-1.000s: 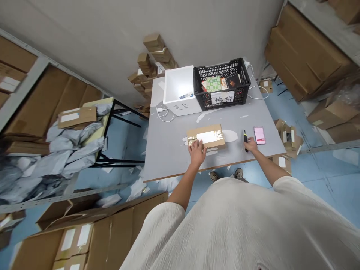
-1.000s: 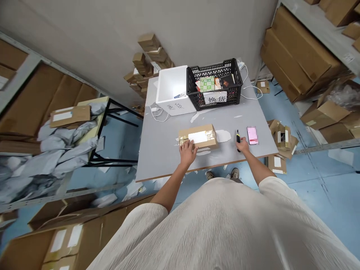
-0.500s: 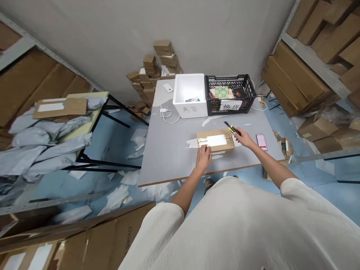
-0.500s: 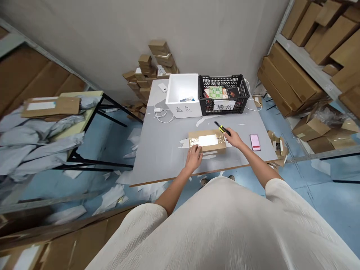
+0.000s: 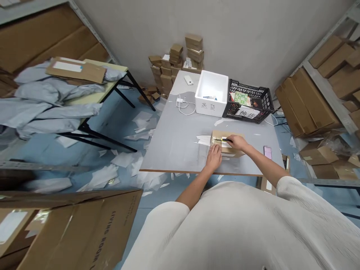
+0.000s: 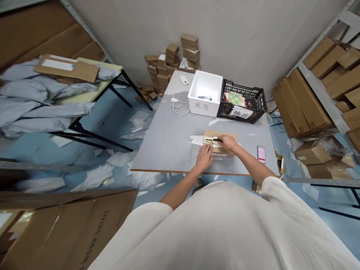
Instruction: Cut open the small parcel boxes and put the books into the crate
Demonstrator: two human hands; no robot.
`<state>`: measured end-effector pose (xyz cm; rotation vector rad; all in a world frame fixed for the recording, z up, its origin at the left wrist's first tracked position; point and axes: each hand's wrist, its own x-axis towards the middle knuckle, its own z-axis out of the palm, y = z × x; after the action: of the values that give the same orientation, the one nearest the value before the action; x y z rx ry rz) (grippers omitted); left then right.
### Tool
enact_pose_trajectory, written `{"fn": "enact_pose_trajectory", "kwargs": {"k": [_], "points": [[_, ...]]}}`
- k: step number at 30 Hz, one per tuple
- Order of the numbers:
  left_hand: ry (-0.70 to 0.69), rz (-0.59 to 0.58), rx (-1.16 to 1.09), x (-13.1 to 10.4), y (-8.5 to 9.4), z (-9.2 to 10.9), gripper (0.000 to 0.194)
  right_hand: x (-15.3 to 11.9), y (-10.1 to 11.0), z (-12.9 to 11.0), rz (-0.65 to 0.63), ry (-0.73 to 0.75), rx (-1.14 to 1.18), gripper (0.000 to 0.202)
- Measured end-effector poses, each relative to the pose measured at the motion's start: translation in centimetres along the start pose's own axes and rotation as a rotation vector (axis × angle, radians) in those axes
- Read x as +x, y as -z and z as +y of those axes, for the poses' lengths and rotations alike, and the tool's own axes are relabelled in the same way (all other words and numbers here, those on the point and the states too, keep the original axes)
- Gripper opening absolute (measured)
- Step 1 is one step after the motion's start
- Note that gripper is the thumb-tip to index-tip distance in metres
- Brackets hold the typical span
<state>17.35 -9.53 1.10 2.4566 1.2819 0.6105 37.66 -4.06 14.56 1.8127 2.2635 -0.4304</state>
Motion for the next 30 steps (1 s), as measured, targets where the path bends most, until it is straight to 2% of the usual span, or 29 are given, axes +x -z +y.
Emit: {"fn": "enact_pose_trajectory", "kwargs": {"k": [10,19,30], "points": [[-0.006,-0.026,-0.053,-0.2,-0.1,0.0,0.066,0.9,-0.4,-0.4,-0.013,0.013,-0.025,0.038],[-0.041,-0.057,-0.023,-0.2,0.5,-0.3,0.062,1.5,-0.4,-1.1,-0.034,-0.007,-0.065,0.036],[0.095,-0.034,0.041,0.8,1.1,1.1,0.054,0.0,-0.3,1.9,-0.052,-0.043,-0.1,0.035]]}}
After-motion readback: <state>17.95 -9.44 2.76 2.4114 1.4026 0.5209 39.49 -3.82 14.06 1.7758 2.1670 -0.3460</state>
